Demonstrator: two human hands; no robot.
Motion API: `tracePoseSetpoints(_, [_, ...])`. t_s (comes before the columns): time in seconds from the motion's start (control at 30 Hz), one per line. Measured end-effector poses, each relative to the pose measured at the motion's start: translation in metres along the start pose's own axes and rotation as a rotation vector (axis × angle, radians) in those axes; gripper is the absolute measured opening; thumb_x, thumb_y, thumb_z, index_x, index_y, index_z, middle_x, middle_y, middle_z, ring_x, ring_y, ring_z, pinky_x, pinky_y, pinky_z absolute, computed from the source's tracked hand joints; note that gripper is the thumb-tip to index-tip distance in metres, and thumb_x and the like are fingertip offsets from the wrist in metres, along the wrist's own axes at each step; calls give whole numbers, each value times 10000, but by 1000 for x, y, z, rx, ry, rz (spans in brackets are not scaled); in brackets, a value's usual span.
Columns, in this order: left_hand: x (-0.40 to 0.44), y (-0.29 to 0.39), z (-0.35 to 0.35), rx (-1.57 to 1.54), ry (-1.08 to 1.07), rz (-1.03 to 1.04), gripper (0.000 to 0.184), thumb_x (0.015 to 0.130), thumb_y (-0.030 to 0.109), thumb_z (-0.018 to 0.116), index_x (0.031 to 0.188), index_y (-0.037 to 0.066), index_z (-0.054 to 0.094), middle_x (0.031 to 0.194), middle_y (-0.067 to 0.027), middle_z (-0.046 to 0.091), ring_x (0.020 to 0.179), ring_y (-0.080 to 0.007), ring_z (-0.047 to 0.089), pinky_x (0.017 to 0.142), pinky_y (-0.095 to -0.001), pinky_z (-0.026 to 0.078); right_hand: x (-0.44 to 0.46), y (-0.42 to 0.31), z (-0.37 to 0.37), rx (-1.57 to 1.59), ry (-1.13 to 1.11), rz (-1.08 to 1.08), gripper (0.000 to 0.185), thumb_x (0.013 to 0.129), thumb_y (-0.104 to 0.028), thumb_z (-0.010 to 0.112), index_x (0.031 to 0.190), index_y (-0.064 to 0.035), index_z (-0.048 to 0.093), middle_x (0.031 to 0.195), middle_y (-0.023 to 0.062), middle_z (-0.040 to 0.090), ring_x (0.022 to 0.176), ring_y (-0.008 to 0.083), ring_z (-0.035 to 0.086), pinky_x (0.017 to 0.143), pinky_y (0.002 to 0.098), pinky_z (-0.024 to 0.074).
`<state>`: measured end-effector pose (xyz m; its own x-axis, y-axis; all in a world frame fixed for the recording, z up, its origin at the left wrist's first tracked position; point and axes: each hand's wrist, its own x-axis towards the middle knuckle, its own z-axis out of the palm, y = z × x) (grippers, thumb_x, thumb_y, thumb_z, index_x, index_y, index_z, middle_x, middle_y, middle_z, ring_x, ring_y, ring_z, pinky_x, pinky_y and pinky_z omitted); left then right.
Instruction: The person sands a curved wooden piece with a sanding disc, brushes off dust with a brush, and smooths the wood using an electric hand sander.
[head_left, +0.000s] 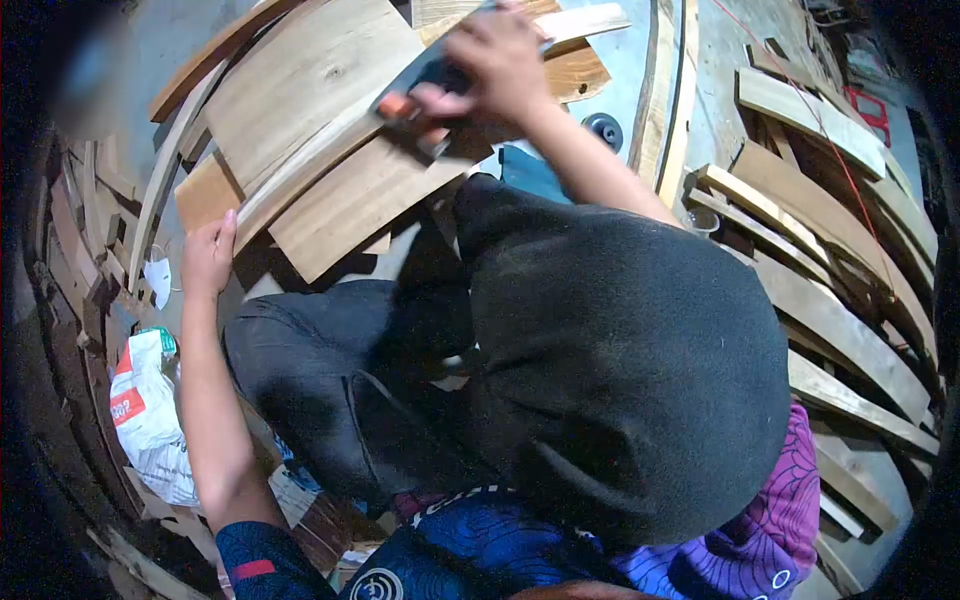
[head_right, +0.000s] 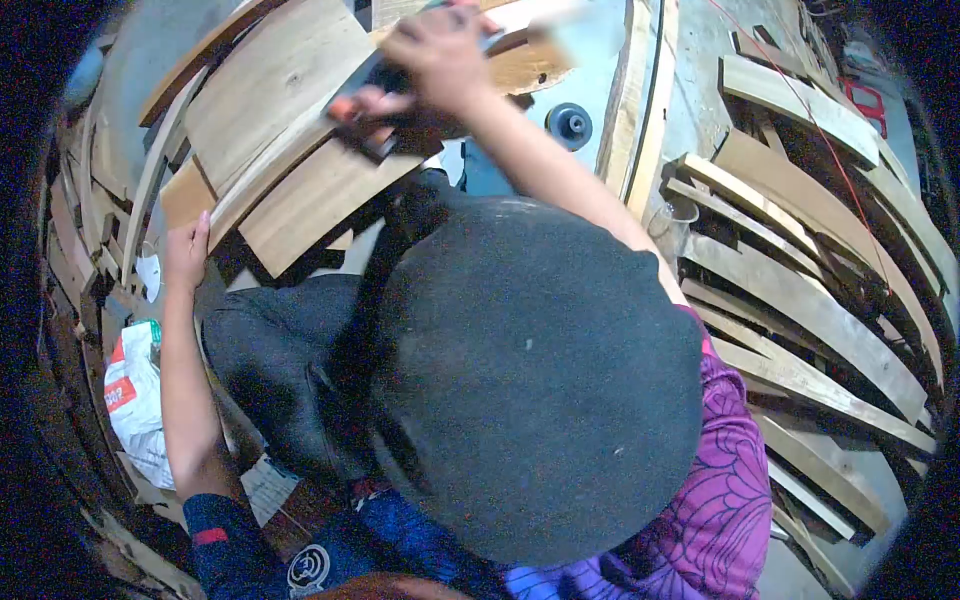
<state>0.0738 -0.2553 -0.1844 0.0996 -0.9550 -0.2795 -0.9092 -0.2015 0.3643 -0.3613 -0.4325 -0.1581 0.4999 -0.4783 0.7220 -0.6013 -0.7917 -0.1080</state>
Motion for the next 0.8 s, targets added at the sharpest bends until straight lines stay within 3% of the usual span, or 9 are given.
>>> tracePoseSetpoints(0.13, [-1,1,-4,22,20,1,597,1018,521,514,908,-21,738,794,-278,667,779,-440,679,719,-478,504,-23,104,-30,-239,-78,530,488,623,-434,821,908,-74,656,972,192,602,938,395,592,837,512,482])
tracePoseSetpoints(0.27, [2,2,-4,11,42,24,589,1013,528,515,960,-11,747,764,-268,658,746,-402,685,703,-453,501,-22,112,-39,-374,-70,561,475,712,-491,790,905,-70,685,1045,151,620,996,389,583,856,514,485])
tracePoseSetpoints(0.43, [2,-3,-1,-35,40,33,600,1014,534,505,928,-10,743,730,-261,631,709,-388,670,678,-444,489,-21,-20,3,-210,-69,184,586,714,-703,756,979,-181,725,1099,76,616,1118,350,564,985,610,371])
tracePoseSetpoints(0.53, [2,-4,0,-36,28,30,649,1022,540,489,775,-40,640,703,-248,607,658,-376,626,651,-457,463,-17,-20,1,-148,-175,-100,472,759,-562,771,1030,-180,709,1139,82,636,1171,324,574,1031,552,398])
tracePoseSetpoints(0.6, [0,0,0,-23,31,32,644,1021,535,496,771,-42,635,702,-251,601,650,-381,612,649,-460,458,-35,43,-2,-18,-370,299,499,732,-566,816,998,-155,722,1128,101,638,1193,325,568,998,521,422])
tracePoseSetpoints(0.63, [0,0,-1,-16,51,36,640,1020,530,503,767,-44,629,700,-254,595,643,-387,598,648,-463,454,-13,61,-24,13,-277,427,475,685,-487,813,817,-56,663,857,164,627,854,387,601,754,495,488])
tracePoseSetpoints(0.67, [1,-1,-2,-17,60,31,640,1020,530,503,767,-44,629,700,-254,595,643,-387,598,648,-463,454,-22,106,-21,-101,-95,445,471,677,-473,819,792,-49,648,771,170,605,785,396,591,721,497,482])
tracePoseSetpoints(0.73, [2,-1,-2,-36,41,64,624,1021,511,517,774,-50,634,703,-264,591,652,-397,602,650,-465,456,-12,138,-49,-372,-167,565,441,704,-457,802,790,-46,665,853,192,617,874,393,591,770,495,495])
tracePoseSetpoints(0.8, [2,1,-4,-51,64,65,618,1023,501,521,772,-54,626,695,-265,584,644,-397,598,645,-467,451,-16,137,-49,-174,-96,583,441,726,-475,791,794,-55,672,898,184,622,917,392,584,810,506,490])
